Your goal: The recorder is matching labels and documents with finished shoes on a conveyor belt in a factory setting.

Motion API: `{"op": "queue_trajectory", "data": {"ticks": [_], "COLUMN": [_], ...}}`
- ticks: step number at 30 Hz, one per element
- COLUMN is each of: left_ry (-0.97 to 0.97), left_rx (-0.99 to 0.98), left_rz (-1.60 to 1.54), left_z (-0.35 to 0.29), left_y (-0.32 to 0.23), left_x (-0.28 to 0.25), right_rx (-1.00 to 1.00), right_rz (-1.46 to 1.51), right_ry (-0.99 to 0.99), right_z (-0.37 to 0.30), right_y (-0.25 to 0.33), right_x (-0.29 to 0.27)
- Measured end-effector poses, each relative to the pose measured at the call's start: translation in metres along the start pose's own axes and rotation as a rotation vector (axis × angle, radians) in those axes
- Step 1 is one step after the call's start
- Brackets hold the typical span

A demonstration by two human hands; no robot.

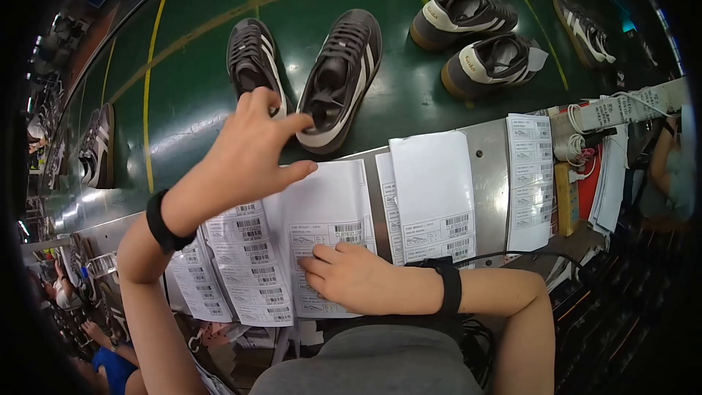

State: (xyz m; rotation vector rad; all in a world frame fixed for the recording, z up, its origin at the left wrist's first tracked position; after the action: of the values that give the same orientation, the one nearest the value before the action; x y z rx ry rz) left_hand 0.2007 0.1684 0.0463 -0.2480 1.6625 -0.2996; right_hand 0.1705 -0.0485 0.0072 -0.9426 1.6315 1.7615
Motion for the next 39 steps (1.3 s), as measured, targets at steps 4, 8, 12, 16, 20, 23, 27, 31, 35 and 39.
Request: {"op": "queue_trajectory", "data": {"ticks": [4, 8, 12, 16, 20, 23, 27, 31, 35, 39], "left_ry": [-0.085, -0.034, 0.114, 0.074, 0.189, 0.185, 0.218, 0.119, -0.079, -0.277], "left_rx": [0.230, 0.348, 0.375, 0.354, 0.327, 0.319, 0.430, 0.364, 0.379, 0.319], "left_rz": [0.163, 0.108, -0.103, -0.336, -0.439, -0.400, -0.345, -0.370, -0.446, -0.387], "left_z": [0.019, 0.043, 0.066, 0.061, 0.018, 0.016, 0.020, 0.016, 0.014, 0.007], "left_y": [-0.005, 0.012, 0.003, -0.027, -0.059, -0.068, -0.070, -0.066, -0.064, -0.042], "left_x": [0.019, 0.030, 0.010, -0.033, -0.062, -0.069, -0.071, -0.051, -0.045, -0.062], "right_rx": [0.104, 0.417, 0.424, 0.327, 0.211, 0.214, 0.230, 0.451, 0.368, 0.056], "right_rz": [0.288, 0.236, -0.072, -0.233, -0.203, -0.042, 0.258, 0.568, 0.399, -0.137], "right_ry": [0.039, -0.461, -0.746, -0.661, -0.504, -0.515, -0.670, -0.476, -0.548, -0.707], "right_z": [-0.013, -0.009, 0.026, 0.043, 0.041, 0.039, 0.047, 0.045, 0.048, 0.031], "right_y": [-0.022, -0.077, -0.134, -0.134, -0.094, -0.102, -0.128, -0.141, -0.140, -0.140], "right_x": [-0.062, -0.111, -0.131, -0.155, -0.162, -0.162, -0.150, -0.160, -0.163, -0.188]}}
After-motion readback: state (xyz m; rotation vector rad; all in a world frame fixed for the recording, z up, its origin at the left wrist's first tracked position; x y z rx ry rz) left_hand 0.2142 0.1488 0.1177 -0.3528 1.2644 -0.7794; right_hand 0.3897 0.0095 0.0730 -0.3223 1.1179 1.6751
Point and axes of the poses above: each hand's wrist, its own z-axis towards the middle knuckle, its own x-axis out of the palm, y = z × x, the point moved 1 cm from there along z, towards the middle knuckle, and after that the axes turned 2 degrees about y, right-handed, at the moved point
